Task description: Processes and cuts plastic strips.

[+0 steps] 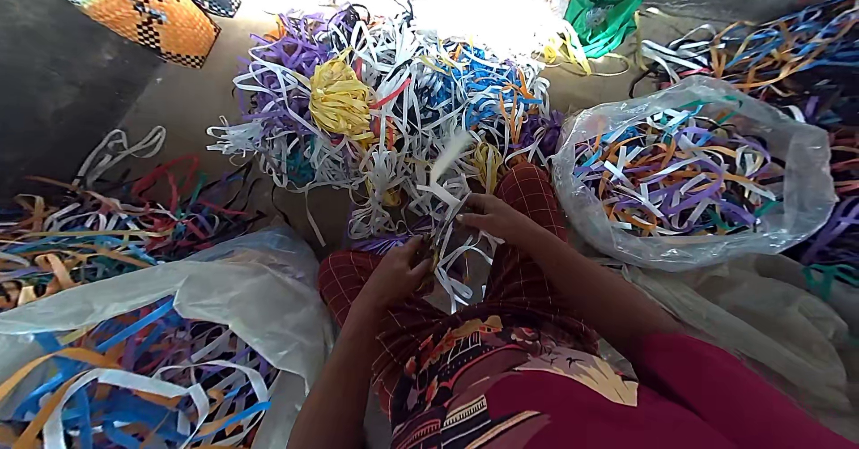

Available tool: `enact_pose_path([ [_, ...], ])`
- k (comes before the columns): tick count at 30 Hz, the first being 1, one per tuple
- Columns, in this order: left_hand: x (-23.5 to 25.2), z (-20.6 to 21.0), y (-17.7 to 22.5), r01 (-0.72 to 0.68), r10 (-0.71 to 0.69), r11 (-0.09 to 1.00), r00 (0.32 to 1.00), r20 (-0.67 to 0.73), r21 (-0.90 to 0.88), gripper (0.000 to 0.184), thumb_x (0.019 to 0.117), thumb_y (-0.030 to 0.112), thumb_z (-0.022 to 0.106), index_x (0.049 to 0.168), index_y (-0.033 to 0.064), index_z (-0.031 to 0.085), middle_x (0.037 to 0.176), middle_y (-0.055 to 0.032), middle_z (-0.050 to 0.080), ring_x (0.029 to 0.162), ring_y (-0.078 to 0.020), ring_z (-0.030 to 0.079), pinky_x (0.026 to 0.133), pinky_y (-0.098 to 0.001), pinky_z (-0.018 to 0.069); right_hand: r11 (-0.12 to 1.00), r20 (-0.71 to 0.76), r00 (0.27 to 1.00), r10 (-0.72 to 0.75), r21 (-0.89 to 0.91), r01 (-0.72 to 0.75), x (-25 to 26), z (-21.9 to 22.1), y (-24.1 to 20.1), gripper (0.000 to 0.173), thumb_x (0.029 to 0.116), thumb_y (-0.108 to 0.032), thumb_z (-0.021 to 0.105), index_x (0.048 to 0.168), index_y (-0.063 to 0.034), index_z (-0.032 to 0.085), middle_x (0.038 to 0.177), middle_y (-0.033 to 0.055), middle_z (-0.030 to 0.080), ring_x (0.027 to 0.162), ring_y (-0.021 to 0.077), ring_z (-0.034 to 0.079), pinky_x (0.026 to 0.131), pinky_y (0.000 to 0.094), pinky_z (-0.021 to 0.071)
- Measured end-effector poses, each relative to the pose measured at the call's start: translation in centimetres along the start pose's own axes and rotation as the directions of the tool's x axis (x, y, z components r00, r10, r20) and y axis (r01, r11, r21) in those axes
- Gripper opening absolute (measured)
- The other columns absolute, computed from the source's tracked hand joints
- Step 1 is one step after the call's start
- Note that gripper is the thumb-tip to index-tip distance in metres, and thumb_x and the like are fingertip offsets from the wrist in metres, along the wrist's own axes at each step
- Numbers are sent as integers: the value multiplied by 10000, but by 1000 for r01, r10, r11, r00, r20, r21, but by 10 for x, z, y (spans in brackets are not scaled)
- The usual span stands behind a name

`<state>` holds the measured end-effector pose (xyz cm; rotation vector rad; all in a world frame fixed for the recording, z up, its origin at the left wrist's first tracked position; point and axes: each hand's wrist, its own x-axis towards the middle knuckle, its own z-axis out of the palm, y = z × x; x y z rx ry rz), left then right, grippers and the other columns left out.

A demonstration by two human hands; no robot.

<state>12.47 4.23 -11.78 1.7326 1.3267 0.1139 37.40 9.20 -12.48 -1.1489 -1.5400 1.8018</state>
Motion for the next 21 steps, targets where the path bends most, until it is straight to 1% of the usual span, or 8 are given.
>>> enact_pose_path([
  [2, -1, 1, -1, -19, 18, 1000, 999, 35, 24, 377, 1012, 243, 513, 1267, -18, 607, 984, -180, 691, 902, -283, 681, 849, -503, 534, 977, -80, 995, 63, 207, -45, -2, 3, 6, 285, 1039, -103, 556, 1307, -7, 582, 877, 41, 608, 660, 72, 551, 637, 237, 503],
  [4, -4, 1, -1, -30, 27, 998, 998, 52, 52, 374, 1016, 219, 514, 1284, -24, 605, 1000, -197, 692, 919, -299, 683, 862, -516, 530, 934, -166, 981, 101, 356, -36, -2, 11, 12, 231, 1032, -116, 578, 1238, -13, 600, 820, 22, 604, 623, 62, 550, 601, 226, 502],
  [8, -9, -1, 8, -78, 73, 986, 997, 36, 149, 376, 991, 138, 541, 1312, -46, 605, 986, -253, 695, 906, -386, 688, 834, -593, 521, 897, -216, 971, 97, 442, 9, -12, 17, 14, 180, 1030, -118, 585, 1144, 20, 609, 821, 13, 591, 649, 49, 536, 630, 218, 487],
  [13, -10, 2, 0, -130, 144, 963, 989, -44, 236, 343, 946, 88, 556, 1232, -83, 639, 852, -257, 687, 755, -413, 684, 707, -625, 522, 798, -414, 906, 93, 575, 181, -28, -12, 19, 139, 1059, -107, 513, 1092, -3, 598, 731, -17, 567, 582, 43, 519, 591, 201, 479],
  [15, -11, 1, -8, -104, 126, 965, 989, -75, 240, 346, 940, 86, 539, 1228, -82, 634, 892, -248, 704, 791, -411, 697, 733, -625, 531, 708, -533, 840, 105, 633, 313, -39, -45, 28, 159, 1078, -141, 453, 1134, -53, 573, 749, -29, 581, 587, 57, 546, 589, 224, 510],
  [17, -12, 0, -15, -80, 105, 974, 989, -109, 210, 349, 938, 80, 526, 1230, -82, 629, 913, -232, 715, 802, -386, 703, 748, -610, 536, 565, -663, 724, 188, 676, 472, -52, -86, 35, 185, 1093, -225, 397, 1046, -135, 552, 704, -59, 569, 553, 53, 544, 546, 228, 517],
  [19, -13, 3, -17, -72, 95, 985, 985, -147, 159, 357, 933, 84, 518, 1235, -71, 630, 898, -196, 727, 768, -327, 705, 726, -550, 553, 423, -731, 584, 354, 682, 597, -56, -128, 49, 266, 1097, -332, 366, 1047, -171, 571, 675, -56, 567, 524, 74, 542, 529, 265, 526],
  [21, -14, 11, -13, -102, 119, 990, 975, -186, 99, 354, 922, 101, 522, 1221, -51, 638, 841, -123, 726, 684, -211, 685, 652, -425, 566, 327, -709, 507, 490, 689, 647, -55, -148, 55, 297, 1085, -322, 323, 1111, -142, 557, 732, -5, 554, 556, 128, 544, 571, 323, 537],
])
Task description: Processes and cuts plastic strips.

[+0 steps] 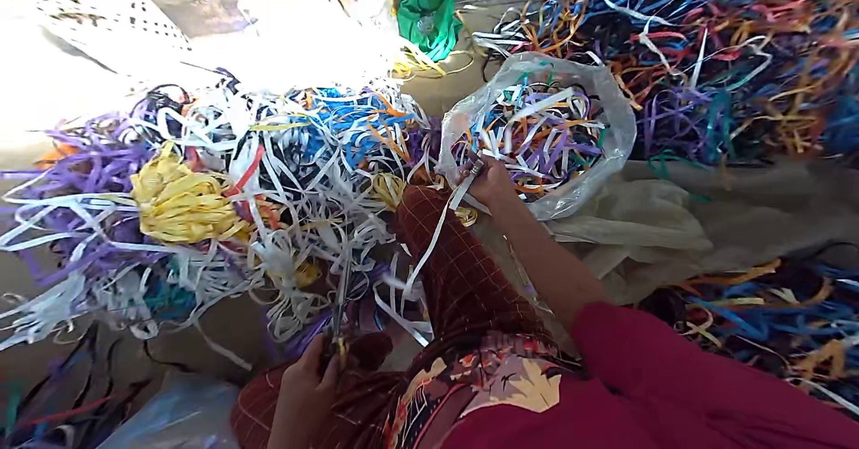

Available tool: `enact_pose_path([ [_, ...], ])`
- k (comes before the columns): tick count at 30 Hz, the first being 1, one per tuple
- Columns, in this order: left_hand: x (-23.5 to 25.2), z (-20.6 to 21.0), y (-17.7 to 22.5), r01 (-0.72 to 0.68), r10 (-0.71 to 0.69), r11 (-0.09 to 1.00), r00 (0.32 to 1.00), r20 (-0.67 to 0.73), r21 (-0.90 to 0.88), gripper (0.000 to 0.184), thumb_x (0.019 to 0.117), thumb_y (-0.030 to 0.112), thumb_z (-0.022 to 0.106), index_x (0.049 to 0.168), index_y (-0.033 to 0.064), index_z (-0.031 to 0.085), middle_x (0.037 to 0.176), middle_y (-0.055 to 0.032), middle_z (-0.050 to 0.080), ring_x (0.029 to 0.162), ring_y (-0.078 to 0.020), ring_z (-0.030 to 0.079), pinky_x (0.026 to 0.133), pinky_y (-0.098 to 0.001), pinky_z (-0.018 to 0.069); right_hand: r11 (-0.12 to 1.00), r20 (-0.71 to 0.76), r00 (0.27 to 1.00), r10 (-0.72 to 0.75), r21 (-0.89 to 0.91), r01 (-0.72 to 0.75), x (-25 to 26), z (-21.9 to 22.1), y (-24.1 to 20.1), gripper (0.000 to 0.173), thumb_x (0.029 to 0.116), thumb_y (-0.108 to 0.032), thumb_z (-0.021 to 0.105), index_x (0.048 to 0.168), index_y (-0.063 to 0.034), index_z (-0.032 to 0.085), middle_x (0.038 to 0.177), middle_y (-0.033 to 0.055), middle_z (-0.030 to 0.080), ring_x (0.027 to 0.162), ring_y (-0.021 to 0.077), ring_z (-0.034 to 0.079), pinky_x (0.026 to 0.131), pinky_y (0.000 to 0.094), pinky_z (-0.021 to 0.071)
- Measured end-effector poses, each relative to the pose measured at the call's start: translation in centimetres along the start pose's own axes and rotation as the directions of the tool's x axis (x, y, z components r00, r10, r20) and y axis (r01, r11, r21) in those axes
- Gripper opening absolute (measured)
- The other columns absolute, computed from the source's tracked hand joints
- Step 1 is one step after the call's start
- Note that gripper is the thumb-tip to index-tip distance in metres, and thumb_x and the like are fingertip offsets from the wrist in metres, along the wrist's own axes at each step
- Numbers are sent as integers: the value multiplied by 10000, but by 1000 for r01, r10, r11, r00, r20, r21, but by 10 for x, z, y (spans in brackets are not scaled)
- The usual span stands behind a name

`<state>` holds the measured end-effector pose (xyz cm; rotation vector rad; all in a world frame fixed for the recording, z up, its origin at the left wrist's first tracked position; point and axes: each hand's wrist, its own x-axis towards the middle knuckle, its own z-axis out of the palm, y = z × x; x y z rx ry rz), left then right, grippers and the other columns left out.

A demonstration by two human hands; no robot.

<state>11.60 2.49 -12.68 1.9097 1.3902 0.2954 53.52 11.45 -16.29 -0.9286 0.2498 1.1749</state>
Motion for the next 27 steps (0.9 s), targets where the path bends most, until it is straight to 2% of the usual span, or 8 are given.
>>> enact_pose_path([
  [3, 0, 14, 18, -76, 77, 978, 997, -2, -192, 353, 901, 114, 558, 1213, -23, 651, 816, -49, 727, 614, -88, 658, 563, -286, 556, 997, -21, 1000, 22, -70, -24, -23, 21, 18, 308, 1104, -205, 351, 1291, -45, 537, 974, 89, 600, 731, 183, 623, 694, 353, 575],
  [6, -1, 31, 29, -145, 171, 941, 984, 58, -305, 378, 912, 233, 608, 1192, -14, 664, 816, -30, 712, 642, -74, 663, 597, -279, 580, 964, 115, 990, 87, -261, -54, -54, 38, 58, 252, 1111, -171, 390, 1265, -54, 550, 973, 52, 614, 765, 140, 638, 731, 335, 592],
  [8, 0, 41, 28, -108, 153, 948, 979, 132, -300, 438, 913, 295, 613, 1223, -12, 653, 866, -75, 716, 689, -134, 684, 650, -347, 594, 926, 191, 970, 150, -371, -70, -66, 43, 82, 229, 1104, -167, 437, 1274, -76, 560, 998, 22, 614, 799, 107, 611, 750, 291, 552],
  [12, -1, 60, 10, 91, -9, 930, 974, 225, -357, 485, 957, 258, 552, 1351, -26, 543, 956, -104, 723, 806, -188, 731, 773, -394, 625, 899, 248, 947, 206, -429, -83, -82, 47, 119, 114, 1067, -113, 515, 1164, -76, 562, 818, 3, 586, 567, 78, 544, 550, 230, 521],
  [17, 5, 62, 14, 208, -155, 840, 977, 146, -502, 482, 1003, 210, 485, 1422, -26, 453, 1035, -104, 695, 858, -173, 721, 802, -369, 618, 851, 295, 906, 304, -511, -120, -107, 45, 141, 60, 1052, -67, 526, 1092, -54, 568, 771, 8, 593, 577, 90, 561, 592, 249, 534],
  [23, 21, 51, 23, 219, -181, 841, 976, 124, -495, 391, 1042, 136, 466, 1404, -11, 476, 981, -79, 696, 756, -122, 701, 702, -303, 610, 804, 315, 879, 359, -583, -119, -116, 41, 148, 36, 1031, -6, 543, 1043, -19, 574, 756, 27, 615, 583, 99, 593, 615, 250, 557],
  [25, 22, 48, 18, 250, -205, 859, 968, 147, -446, 382, 1045, 120, 477, 1406, -3, 486, 1012, -102, 688, 728, -132, 692, 682, -322, 609, 729, 389, 840, 377, -685, -10, -106, 36, 141, 115, 1028, 5, 541, 1134, -25, 574, 838, 42, 633, 630, 110, 615, 646, 269, 571],
  [27, 20, 48, 15, 266, -218, 883, 962, 163, -386, 389, 1044, 131, 486, 1411, 1, 499, 1023, -116, 682, 722, -142, 681, 676, -337, 600, 586, 468, 756, 457, -798, 140, -95, 31, 129, 328, 1037, 1, 490, 1362, -26, 520, 992, 82, 631, 708, 131, 623, 689, 300, 564],
])
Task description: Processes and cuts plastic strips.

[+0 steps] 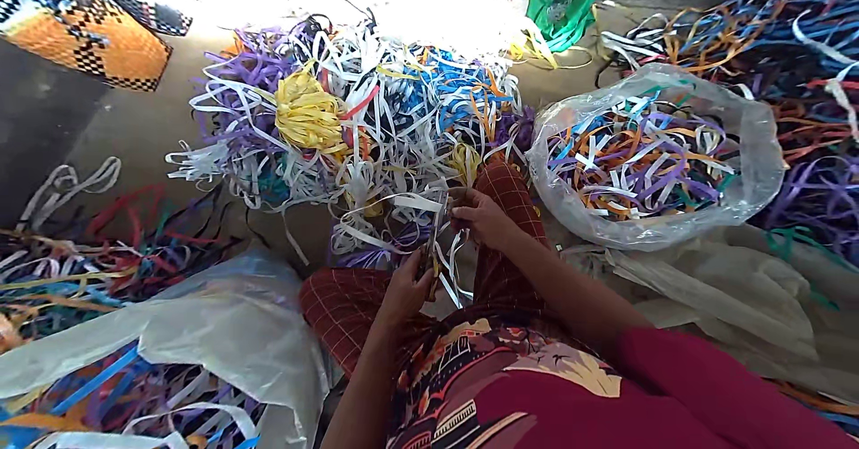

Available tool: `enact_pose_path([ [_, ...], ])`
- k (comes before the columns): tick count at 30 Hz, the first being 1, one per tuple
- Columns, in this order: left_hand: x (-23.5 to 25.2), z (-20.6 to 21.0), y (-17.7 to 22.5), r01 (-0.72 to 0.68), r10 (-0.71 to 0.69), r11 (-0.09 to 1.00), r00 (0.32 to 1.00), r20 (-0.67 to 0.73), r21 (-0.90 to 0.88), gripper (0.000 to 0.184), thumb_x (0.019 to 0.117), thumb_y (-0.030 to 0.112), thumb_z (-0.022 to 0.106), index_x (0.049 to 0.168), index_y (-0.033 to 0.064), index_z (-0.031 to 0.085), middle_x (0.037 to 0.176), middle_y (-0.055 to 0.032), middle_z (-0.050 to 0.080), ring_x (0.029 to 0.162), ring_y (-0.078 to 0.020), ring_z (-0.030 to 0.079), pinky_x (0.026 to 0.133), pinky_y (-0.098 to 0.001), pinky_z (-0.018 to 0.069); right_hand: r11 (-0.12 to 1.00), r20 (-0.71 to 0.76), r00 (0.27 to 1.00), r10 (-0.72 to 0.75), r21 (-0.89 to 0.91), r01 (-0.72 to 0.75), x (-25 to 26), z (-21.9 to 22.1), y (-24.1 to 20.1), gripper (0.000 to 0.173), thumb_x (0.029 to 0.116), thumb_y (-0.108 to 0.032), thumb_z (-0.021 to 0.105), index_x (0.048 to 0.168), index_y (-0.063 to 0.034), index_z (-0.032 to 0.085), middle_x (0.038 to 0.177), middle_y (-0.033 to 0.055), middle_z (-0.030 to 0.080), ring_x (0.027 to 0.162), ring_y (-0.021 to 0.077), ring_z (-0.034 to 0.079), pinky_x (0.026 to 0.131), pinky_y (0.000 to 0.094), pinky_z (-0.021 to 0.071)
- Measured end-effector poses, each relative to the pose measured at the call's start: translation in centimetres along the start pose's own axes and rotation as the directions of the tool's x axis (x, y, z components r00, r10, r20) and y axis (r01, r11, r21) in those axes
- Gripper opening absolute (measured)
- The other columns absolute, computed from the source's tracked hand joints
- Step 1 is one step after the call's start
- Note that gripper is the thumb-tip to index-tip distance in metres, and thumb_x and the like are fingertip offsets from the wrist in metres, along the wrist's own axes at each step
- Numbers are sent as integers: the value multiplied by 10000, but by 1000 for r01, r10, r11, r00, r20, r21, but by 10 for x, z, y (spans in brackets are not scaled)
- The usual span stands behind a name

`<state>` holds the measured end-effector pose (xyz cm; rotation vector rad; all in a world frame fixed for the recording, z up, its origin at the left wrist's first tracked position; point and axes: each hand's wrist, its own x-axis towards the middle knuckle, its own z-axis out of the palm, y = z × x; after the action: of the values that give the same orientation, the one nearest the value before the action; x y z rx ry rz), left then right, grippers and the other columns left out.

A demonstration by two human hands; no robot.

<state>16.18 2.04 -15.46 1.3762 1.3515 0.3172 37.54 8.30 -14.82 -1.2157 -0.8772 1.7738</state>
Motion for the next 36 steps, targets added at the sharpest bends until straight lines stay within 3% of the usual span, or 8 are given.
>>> enact_pose_path([
  [6, -6, 10, 5, 21, -26, 994, 999, 42, 107, 375, 1046, 150, 503, 1386, -7, 526, 923, -93, 696, 688, -131, 681, 685, -329, 599, 991, 1, 998, 56, -125, -55, -3, 1, 0, 163, 1039, -153, 600, 1103, -6, 628, 709, 0, 556, 516, 35, 473, 499, 178, 421],
  [10, -15, 6, 5, 33, -46, 977, 997, 57, 212, 339, 1044, 130, 497, 1347, -9, 558, 925, -106, 708, 745, -164, 709, 745, -366, 610, 999, -107, 994, -11, -51, 6, 1, 1, 10, 180, 1057, -172, 567, 1023, -10, 636, 755, 5, 582, 546, 35, 463, 521, 185, 404],
  [14, -37, -16, -13, -104, 191, 945, 945, -264, 311, 373, 962, 76, 559, 1286, -103, 598, 983, -249, 715, 883, -377, 717, 829, -586, 560, 970, -115, 984, -139, -215, 112, 4, -14, 3, 207, 1057, -173, 563, 975, -2, 644, 766, 13, 589, 640, 49, 507, 625, 221, 443],
  [18, -21, -31, -9, -374, 436, 898, 693, -574, 231, 390, 1003, 141, 505, 1266, -146, 489, 1200, -156, 697, 991, -69, 689, 855, -259, 565, 898, 20, 991, -135, -421, 131, -4, -1, -5, 282, 1058, -198, 545, 1050, 50, 678, 880, 71, 665, 763, 74, 580, 755, 278, 497],
  [21, 0, -16, 11, -411, 431, 898, 751, -500, 157, 467, 978, 161, 576, 1297, -165, 476, 1272, -217, 661, 1044, -167, 685, 884, -347, 560, 907, 123, 984, -131, -386, 169, -13, 23, -2, 304, 1062, -218, 532, 1021, 54, 663, 843, 60, 624, 731, 70, 544, 725, 268, 473],
  [24, 13, 17, 23, -347, 357, 932, 822, -444, 108, 435, 960, 152, 610, 1260, -147, 511, 970, -155, 676, 798, -165, 666, 740, -370, 573, 926, 143, 981, -129, -337, 171, -18, 25, 0, 284, 1072, -207, 517, 997, 34, 648, 804, 26, 600, 706, 52, 545, 706, 246, 477],
  [30, 27, 35, 16, -355, 353, 931, 832, -427, 79, 406, 953, 192, 646, 1214, -102, 545, 835, -54, 647, 656, -41, 598, 639, -249, 538, 982, -233, 963, -132, -166, 94, -28, -77, -19, 270, 1085, -193, 477, 1081, 17, 646, 806, -17, 591, 639, 31, 530, 628, 215, 486],
  [36, 32, 25, 9, -409, 331, 910, 818, -471, -71, 317, 963, 152, 624, 1180, -65, 542, 793, 10, 636, 616, -25, 614, 581, -226, 560, 864, -705, 710, 12, 365, 348, -25, -228, -39, 406, 1104, -459, 314, 1132, -168, 596, 666, -76, 521, 513, 60, 496, 525, 250, 495],
])
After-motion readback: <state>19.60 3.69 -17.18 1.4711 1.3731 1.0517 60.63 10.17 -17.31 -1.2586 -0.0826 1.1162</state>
